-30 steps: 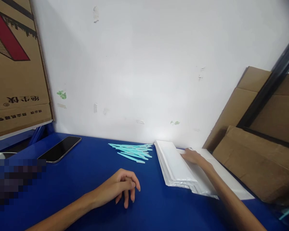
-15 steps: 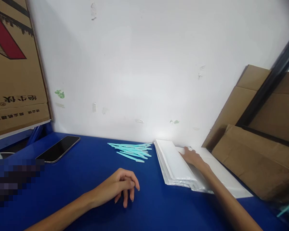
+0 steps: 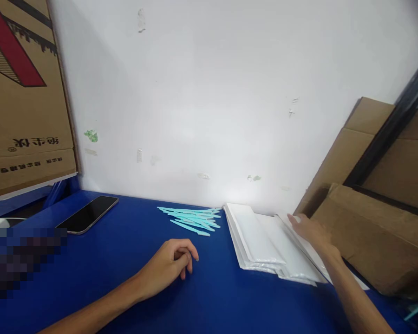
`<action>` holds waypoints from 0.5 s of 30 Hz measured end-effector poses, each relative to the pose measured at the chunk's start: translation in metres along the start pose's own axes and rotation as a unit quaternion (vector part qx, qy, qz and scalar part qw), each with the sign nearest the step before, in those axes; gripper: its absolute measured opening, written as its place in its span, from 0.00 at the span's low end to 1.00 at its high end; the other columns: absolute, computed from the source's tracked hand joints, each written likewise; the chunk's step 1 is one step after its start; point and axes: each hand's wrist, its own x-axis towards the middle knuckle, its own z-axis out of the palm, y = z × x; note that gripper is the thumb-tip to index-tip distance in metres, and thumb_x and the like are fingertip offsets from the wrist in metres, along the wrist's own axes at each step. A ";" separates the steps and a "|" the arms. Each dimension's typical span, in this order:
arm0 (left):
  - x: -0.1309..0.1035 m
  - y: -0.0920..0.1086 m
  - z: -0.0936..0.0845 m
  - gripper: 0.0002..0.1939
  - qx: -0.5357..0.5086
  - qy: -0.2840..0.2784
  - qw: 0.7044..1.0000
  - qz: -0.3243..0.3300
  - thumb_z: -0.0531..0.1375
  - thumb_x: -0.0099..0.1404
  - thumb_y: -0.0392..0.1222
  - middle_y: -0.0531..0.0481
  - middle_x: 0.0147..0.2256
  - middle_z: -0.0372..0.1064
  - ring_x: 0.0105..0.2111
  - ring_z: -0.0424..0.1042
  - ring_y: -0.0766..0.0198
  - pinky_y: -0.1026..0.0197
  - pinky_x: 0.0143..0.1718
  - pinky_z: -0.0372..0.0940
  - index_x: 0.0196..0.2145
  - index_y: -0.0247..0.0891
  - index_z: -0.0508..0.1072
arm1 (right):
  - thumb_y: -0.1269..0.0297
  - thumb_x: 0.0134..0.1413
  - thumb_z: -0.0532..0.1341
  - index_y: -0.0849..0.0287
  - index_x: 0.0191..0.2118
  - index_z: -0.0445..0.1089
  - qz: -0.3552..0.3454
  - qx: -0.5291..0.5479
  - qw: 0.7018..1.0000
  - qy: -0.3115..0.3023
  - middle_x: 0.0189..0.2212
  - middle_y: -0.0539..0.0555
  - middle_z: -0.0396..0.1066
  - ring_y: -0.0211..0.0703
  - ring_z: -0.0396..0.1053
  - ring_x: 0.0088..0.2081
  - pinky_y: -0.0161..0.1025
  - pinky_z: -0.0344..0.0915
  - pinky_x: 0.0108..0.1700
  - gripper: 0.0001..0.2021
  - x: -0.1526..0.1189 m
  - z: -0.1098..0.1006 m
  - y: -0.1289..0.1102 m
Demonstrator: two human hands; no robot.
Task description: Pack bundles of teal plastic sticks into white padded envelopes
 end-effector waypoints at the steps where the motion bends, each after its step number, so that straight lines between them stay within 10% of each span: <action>1: 0.000 -0.002 -0.002 0.12 0.072 0.042 0.996 0.025 0.51 0.69 0.44 0.50 0.30 0.72 0.28 0.72 0.62 0.62 0.27 0.64 0.37 0.40 0.73 | 0.38 0.60 0.45 0.62 0.57 0.69 0.008 0.000 1.000 -0.001 0.48 0.78 0.69 0.74 0.69 0.50 0.66 0.60 0.49 0.36 0.000 0.002 0.008; 6: 0.005 -0.014 -0.022 0.15 0.330 0.148 0.927 0.098 0.50 0.70 0.46 0.43 0.49 0.68 0.47 0.69 0.51 0.54 0.40 0.66 0.47 0.45 0.73 | 0.40 0.60 0.43 0.62 0.54 0.72 0.023 0.006 1.000 0.004 0.45 0.79 0.71 0.78 0.68 0.49 0.68 0.61 0.45 0.35 0.003 0.014 0.024; 10: 0.024 -0.022 -0.039 0.22 0.416 0.142 0.889 0.131 0.53 0.69 0.50 0.40 0.63 0.54 0.62 0.53 0.42 0.41 0.60 0.55 0.58 0.43 0.68 | 0.45 0.63 0.44 0.61 0.56 0.69 -0.008 0.007 0.999 0.039 0.45 0.74 0.71 0.74 0.68 0.50 0.64 0.62 0.46 0.31 0.007 0.010 0.016; 15: 0.070 -0.018 -0.057 0.24 0.433 0.077 0.892 0.105 0.45 0.73 0.48 0.37 0.62 0.56 0.63 0.52 0.44 0.41 0.62 0.51 0.61 0.38 0.64 | 0.51 0.64 0.45 0.61 0.55 0.69 -0.042 0.011 0.996 0.078 0.46 0.70 0.70 0.68 0.69 0.48 0.57 0.63 0.45 0.26 0.003 0.008 0.004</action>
